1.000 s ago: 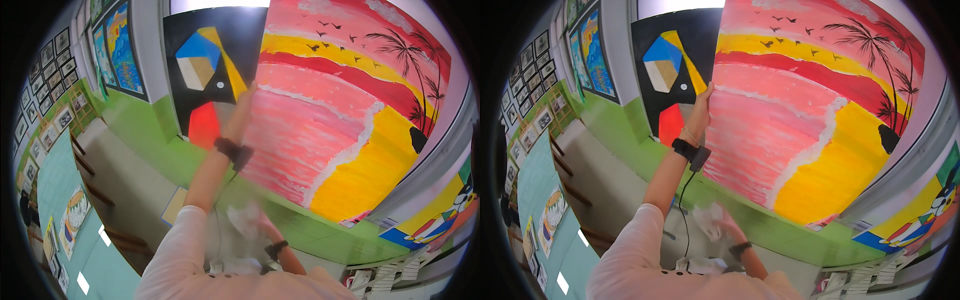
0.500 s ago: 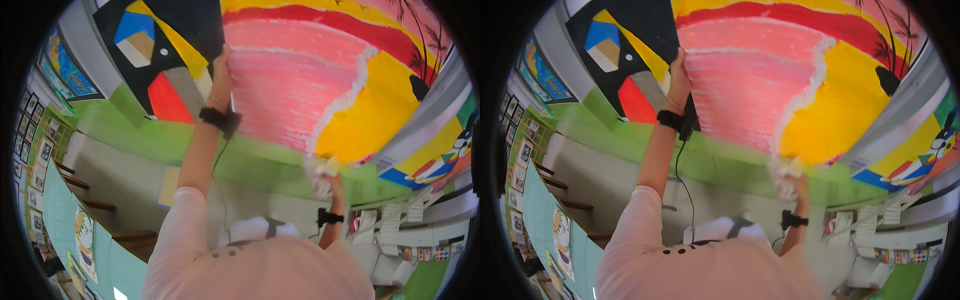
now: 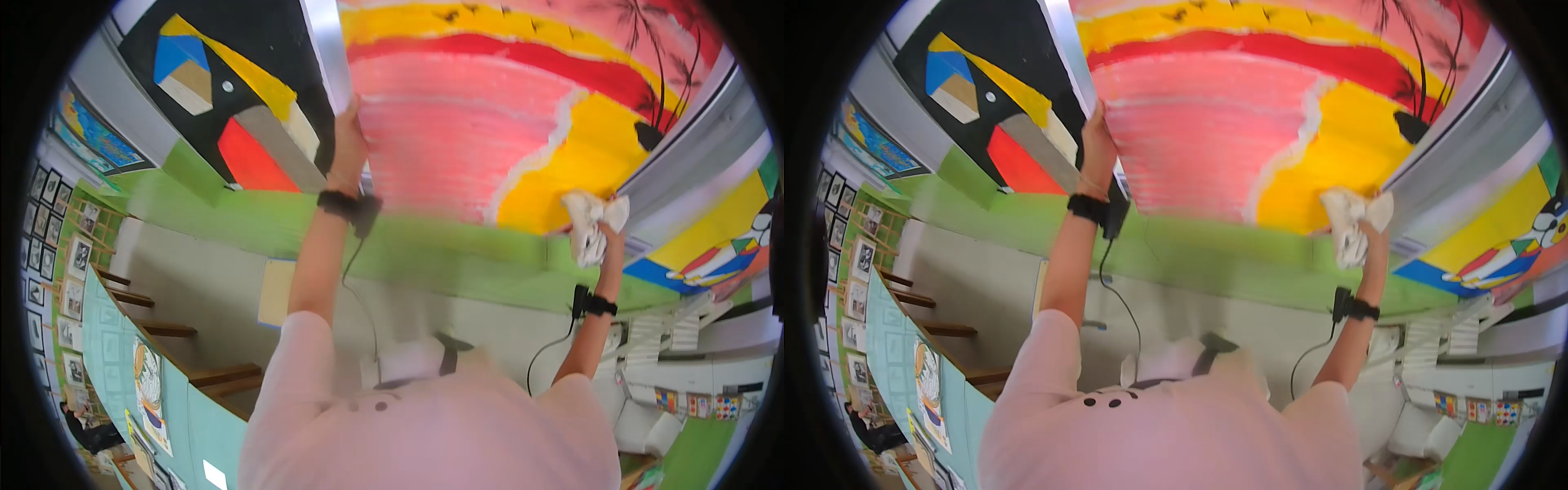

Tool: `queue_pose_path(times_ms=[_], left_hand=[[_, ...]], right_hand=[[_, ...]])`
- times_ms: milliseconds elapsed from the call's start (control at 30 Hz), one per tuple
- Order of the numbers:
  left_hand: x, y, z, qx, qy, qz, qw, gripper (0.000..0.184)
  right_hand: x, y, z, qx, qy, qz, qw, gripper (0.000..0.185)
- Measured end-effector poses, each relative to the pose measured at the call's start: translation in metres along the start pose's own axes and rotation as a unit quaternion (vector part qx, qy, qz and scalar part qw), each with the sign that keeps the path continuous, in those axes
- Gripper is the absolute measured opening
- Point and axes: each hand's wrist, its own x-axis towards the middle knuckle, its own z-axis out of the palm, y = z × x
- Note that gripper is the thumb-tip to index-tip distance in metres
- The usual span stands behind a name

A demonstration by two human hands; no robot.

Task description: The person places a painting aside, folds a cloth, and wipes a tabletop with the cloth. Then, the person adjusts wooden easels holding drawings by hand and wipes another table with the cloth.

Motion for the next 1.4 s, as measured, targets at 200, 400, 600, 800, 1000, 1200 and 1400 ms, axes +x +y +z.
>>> queue_pose_path(times_ms=[200, 400, 600, 800, 1000, 1200, 1400], left_hand=[[-0.013, -0.024, -0.016, 0.068, -0.023, -0.006, 0.997, 0.042], [-0.018, -0.052, -0.004, 0.097, 0.011, -0.038, 0.994, 0.042], [-0.036, -0.033, 0.046, 0.104, 0.037, -0.119, 0.987, 0.040], [-0.028, -0.043, 0.032, 0.167, -0.029, -0.101, 0.980, 0.033], [-0.026, -0.050, 0.047, 0.154, 0.005, -0.056, 0.986, 0.035], [-0.010, -0.069, 0.002, 0.233, 0.000, -0.107, 0.967, 0.043], [-0.013, -0.092, -0.001, 0.085, 0.050, -0.070, 0.993, 0.057]], right_hand=[[-0.005, 0.026, 0.009, 0.051, -0.030, -0.066, 0.996, 0.076], [-0.001, 0.018, -0.003, 0.087, -0.017, -0.069, 0.994, 0.077], [0.012, 0.036, -0.024, 0.107, 0.011, -0.059, 0.992, 0.079], [-0.003, 0.017, -0.006, 0.123, 0.019, -0.033, 0.992, 0.079], [0.016, 0.037, -0.023, 0.093, 0.022, -0.054, 0.994, 0.075], [0.004, 0.056, -0.033, 0.042, 0.086, -0.059, 0.994, 0.072], [-0.063, 0.080, -0.040, 0.040, 0.283, -0.029, 0.958, 0.070]])
